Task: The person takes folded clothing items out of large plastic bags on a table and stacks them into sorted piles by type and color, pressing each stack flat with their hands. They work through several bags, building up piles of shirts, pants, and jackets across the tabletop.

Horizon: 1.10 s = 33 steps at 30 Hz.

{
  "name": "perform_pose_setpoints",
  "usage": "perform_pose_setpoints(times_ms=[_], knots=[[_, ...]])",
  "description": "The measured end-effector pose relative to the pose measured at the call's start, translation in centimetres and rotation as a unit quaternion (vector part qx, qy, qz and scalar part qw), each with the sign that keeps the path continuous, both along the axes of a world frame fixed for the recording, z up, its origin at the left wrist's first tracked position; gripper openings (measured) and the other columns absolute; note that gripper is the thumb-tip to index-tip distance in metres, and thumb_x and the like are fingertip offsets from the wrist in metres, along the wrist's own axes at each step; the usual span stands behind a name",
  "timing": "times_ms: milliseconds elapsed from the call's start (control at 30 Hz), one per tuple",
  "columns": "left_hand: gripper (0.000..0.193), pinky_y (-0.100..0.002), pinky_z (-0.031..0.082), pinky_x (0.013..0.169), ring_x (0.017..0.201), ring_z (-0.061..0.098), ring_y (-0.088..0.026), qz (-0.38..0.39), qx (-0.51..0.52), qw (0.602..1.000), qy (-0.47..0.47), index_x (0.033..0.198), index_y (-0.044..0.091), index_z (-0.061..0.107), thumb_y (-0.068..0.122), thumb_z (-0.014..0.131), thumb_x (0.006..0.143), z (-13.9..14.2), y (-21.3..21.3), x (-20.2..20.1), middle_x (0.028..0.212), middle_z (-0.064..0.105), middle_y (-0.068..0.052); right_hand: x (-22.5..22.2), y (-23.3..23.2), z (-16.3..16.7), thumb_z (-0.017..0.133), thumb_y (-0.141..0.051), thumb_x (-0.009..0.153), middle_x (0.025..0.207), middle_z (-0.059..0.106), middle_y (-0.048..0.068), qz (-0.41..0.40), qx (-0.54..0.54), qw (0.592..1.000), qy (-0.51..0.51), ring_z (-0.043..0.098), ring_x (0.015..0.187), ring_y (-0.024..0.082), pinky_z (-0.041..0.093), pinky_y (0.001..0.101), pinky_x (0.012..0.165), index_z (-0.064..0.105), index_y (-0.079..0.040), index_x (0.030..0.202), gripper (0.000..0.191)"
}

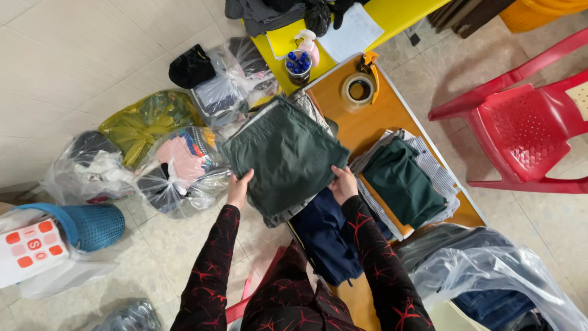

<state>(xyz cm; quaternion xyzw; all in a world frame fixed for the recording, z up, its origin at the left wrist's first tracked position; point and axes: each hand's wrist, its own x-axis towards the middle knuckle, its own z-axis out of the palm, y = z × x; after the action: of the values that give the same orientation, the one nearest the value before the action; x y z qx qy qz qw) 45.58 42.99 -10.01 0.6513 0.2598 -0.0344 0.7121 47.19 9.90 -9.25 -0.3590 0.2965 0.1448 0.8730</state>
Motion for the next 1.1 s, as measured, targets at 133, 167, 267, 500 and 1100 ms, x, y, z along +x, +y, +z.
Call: perform_pose_setpoints(times_ms=[133, 167, 267, 500, 1100], knots=[[0.043, -0.032, 0.050, 0.095, 0.107, 0.066, -0.017, -0.014, -0.013, 0.998, -0.053, 0.129, -0.001, 0.061, 0.007, 0.073, 0.088, -1.3, -0.4, -1.3, 0.122, 0.071, -0.009, -1.2, 0.1, -2.1, 0.057, -0.001, 0.097, 0.107, 0.068, 0.006, 0.020, -0.115, 0.993, 0.026, 0.068, 0.086, 0.022, 0.053, 0.0383, 0.063, 0.057, -0.011, 0.120, 0.025], [0.042, -0.031, 0.050, 0.095, 0.106, 0.065, -0.016, -0.028, 0.004, 0.998, -0.053, 0.129, -0.002, 0.061, 0.008, 0.072, 0.090, -1.2, -0.4, -1.8, 0.122, 0.071, -0.008, -1.9, 0.0, -2.2, 0.058, 0.002, 0.097, 0.106, 0.068, 0.006, 0.029, -0.154, 0.988, 0.006, 0.066, 0.083, 0.022, 0.049, 0.0366, 0.059, 0.057, -0.011, 0.119, 0.026], [0.040, -0.031, 0.049, 0.094, 0.105, 0.064, -0.015, -0.032, 0.032, 0.997, -0.064, 0.128, -0.003, 0.060, 0.008, 0.071, 0.091, -0.4, -0.1, -2.3, 0.120, 0.071, -0.008, -3.4, -0.1, -1.8, 0.057, 0.005, 0.094, 0.110, 0.068, 0.004, 0.014, -0.176, 0.983, -0.055, 0.069, 0.092, 0.017, 0.057, 0.0336, 0.069, 0.057, -0.011, 0.118, 0.028], [0.038, -0.034, 0.053, 0.094, 0.105, 0.070, -0.023, -0.085, 0.165, 0.980, -0.078, 0.126, -0.005, 0.064, 0.011, 0.076, 0.093, -1.1, 0.0, -0.3, 0.117, 0.074, -0.014, -5.2, 0.2, -2.1, 0.058, 0.002, 0.099, 0.113, 0.066, 0.006, -0.020, -0.201, 0.979, -0.035, 0.067, 0.097, 0.017, 0.059, 0.0338, 0.075, 0.050, -0.009, 0.124, 0.029], [0.055, -0.053, 0.032, 0.122, 0.149, 0.037, -0.043, -0.346, 0.296, 0.794, -0.402, 0.146, 0.000, 0.048, 0.003, 0.069, 0.095, 5.9, -22.1, -8.5, 0.158, 0.037, -0.026, -31.4, -8.0, 4.3, 0.056, -0.001, 0.104, 0.097, 0.073, 0.007, -0.176, -0.516, 0.838, -0.006, 0.073, 0.089, 0.013, 0.058, 0.0280, 0.080, 0.066, -0.001, 0.115, 0.015]])
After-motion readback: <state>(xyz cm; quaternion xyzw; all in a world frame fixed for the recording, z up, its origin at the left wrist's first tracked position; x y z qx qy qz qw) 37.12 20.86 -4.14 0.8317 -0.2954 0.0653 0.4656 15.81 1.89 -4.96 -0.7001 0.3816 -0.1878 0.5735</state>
